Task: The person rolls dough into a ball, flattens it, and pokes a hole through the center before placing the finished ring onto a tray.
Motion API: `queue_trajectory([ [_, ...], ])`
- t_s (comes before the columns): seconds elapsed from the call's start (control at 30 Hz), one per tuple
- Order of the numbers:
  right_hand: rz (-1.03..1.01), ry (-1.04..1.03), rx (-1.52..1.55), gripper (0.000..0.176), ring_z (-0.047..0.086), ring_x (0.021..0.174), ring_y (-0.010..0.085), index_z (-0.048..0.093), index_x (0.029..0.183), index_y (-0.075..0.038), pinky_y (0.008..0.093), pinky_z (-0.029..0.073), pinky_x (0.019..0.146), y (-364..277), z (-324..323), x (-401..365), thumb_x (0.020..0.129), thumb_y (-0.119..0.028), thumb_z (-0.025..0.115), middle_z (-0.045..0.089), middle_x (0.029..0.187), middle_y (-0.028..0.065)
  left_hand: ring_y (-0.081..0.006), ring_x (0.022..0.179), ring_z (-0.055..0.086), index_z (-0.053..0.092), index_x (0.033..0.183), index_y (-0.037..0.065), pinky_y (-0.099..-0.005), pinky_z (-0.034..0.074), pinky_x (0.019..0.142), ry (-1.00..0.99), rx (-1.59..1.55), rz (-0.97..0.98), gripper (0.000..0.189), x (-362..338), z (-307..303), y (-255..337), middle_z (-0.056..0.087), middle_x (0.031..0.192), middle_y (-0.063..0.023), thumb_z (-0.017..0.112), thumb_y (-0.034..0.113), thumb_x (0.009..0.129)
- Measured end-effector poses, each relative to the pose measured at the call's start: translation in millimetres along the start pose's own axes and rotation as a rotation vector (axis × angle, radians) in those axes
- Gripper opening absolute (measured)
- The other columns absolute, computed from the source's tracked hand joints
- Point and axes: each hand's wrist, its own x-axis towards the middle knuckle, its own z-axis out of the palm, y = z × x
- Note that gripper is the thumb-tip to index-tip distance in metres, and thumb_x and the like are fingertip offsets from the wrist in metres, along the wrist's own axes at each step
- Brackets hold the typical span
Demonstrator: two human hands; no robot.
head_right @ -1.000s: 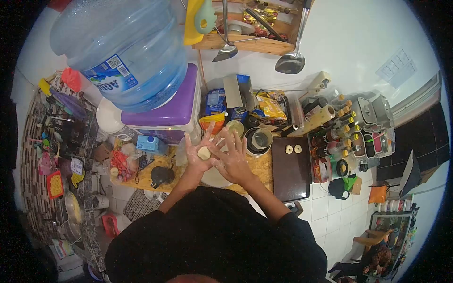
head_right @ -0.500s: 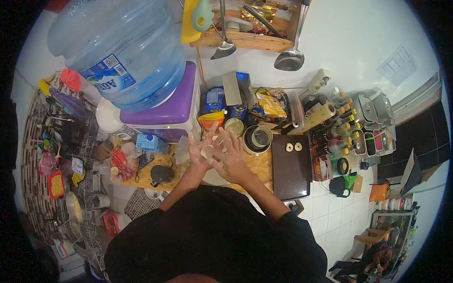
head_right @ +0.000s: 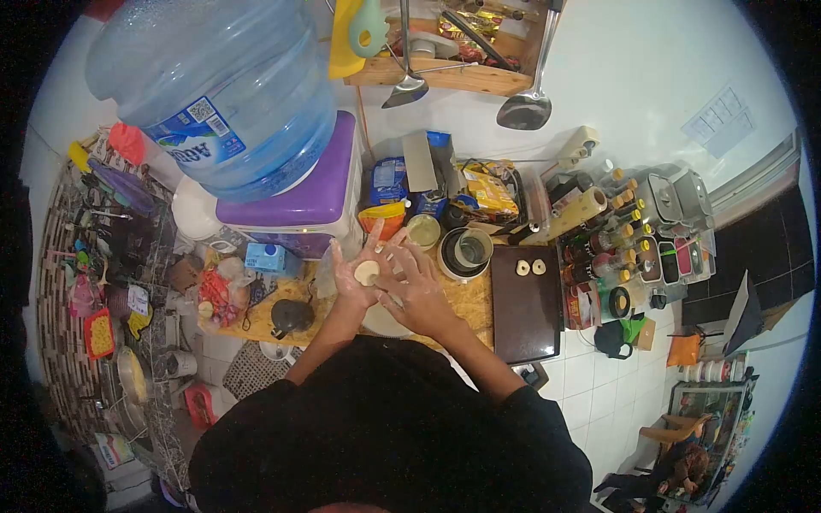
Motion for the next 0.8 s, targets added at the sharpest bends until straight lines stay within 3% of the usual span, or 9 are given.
queue_trajectory([
  [0.13,0.045,0.06,0.071,0.026,0.04,0.137,0.0461,0.076,0.112,-0.015,0.0551,0.039,0.111,-1.8,-2.1,3.9,0.088,-0.022,0.074,0.046,0.145,0.0182,-0.0412,0.148,0.028,0.021,0.162,0.031,-0.0702,0.025,0.113,-0.072,-0.249,-0.034,0.107,-0.5,4.1,-1.5,0.021,0.165,-0.0204,0.033,0.096,0.077],
  [0.2,-0.013,0.028,0.056,0.026,0.04,0.137,0.0462,0.077,0.112,-0.016,0.0546,0.039,0.11,0.9,1.0,1.7,0.087,-0.023,0.074,0.046,0.146,0.0184,-0.0408,0.147,0.029,0.022,0.161,0.03,-0.0687,0.027,0.113,-0.003,0.086,0.005,0.108,-2.0,7.2,-1.8,0.021,0.165,-0.0202,0.035,0.095,0.077],
  [0.3,-0.022,-0.014,0.022,0.026,0.04,0.137,0.0466,0.077,0.11,-0.015,0.0545,0.039,0.11,2.5,-1.7,0.9,0.086,-0.024,0.075,0.045,0.147,0.0176,-0.0418,0.145,0.031,0.017,0.163,0.028,-0.0708,0.032,0.109,-0.001,-0.001,0.013,0.108,-2.1,9.8,-1.7,0.011,0.167,-0.0207,0.025,0.095,0.079],
  [0.63,-0.025,0.001,-0.021,0.031,0.039,0.138,0.0475,0.076,0.113,-0.015,0.0535,0.041,0.11,5.3,-2.5,-3.3,0.085,-0.027,0.076,0.043,0.15,0.0188,-0.043,0.142,0.036,0.017,0.163,0.028,-0.0727,0.027,0.111,-0.022,0.065,0.009,0.107,-2.0,15.0,-3.7,0.014,0.166,-0.0205,0.025,0.095,0.079],
  [0.7,0.049,0.034,0.06,0.038,0.037,0.139,0.0484,0.071,0.124,-0.017,0.059,0.034,0.112,7.1,-0.2,-3.4,0.088,-0.031,0.071,0.041,0.151,0.0202,-0.0424,0.139,0.039,0.019,0.163,0.027,-0.0682,0.028,0.113,-0.043,0.041,-0.005,0.107,-1.3,13.7,-5.7,0.02,0.164,-0.0204,0.027,0.094,0.08],
  [0.8,0.055,0.001,0.05,0.04,0.035,0.141,0.0486,0.069,0.128,-0.018,0.0592,0.031,0.114,5.4,6.3,-2.6,0.09,-0.031,0.069,0.039,0.152,0.0206,-0.0418,0.138,0.04,0.019,0.163,0.025,-0.0621,0.031,0.115,-0.074,-0.124,-0.021,0.107,-2.2,14.3,-4.8,0.026,0.161,-0.0204,0.028,0.093,0.081],
])
